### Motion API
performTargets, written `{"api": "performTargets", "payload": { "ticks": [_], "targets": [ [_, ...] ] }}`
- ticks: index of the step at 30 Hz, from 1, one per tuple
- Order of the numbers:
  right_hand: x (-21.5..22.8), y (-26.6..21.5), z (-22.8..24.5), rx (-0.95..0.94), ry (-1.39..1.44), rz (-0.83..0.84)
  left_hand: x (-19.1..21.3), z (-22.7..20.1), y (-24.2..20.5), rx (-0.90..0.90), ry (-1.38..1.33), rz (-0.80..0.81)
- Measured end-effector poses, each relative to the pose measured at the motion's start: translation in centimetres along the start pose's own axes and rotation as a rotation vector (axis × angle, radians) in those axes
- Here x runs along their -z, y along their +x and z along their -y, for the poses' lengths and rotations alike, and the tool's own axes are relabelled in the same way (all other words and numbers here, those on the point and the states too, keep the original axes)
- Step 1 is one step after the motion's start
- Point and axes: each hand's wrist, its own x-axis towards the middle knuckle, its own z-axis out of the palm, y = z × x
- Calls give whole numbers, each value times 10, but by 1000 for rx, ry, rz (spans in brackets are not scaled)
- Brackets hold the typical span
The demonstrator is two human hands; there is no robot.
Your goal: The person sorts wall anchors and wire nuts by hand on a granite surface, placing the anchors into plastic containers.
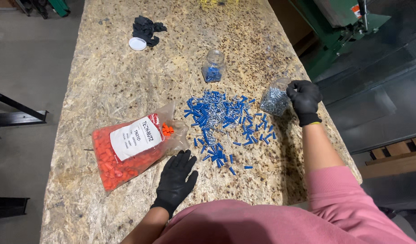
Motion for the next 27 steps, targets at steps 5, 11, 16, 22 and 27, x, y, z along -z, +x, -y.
{"api": "performTargets", "payload": {
  "ticks": [5,11,16,22,27],
  "targets": [
    [-38,6,-36,-333,106,141,-4,4,-1,11,-41,10],
    [-22,2,-16,-576,991,11,-6,3,0,11,-1,-14],
    [-29,-2,-52,-353,851,100,-3,2,-1,57,-34,49],
    [-26,7,-25,-388,496,33,-4,2,-2,63,8,68],
    [14,-2,78,0,196,-38,-7,2,-3,78,-7,70]
  ]
}}
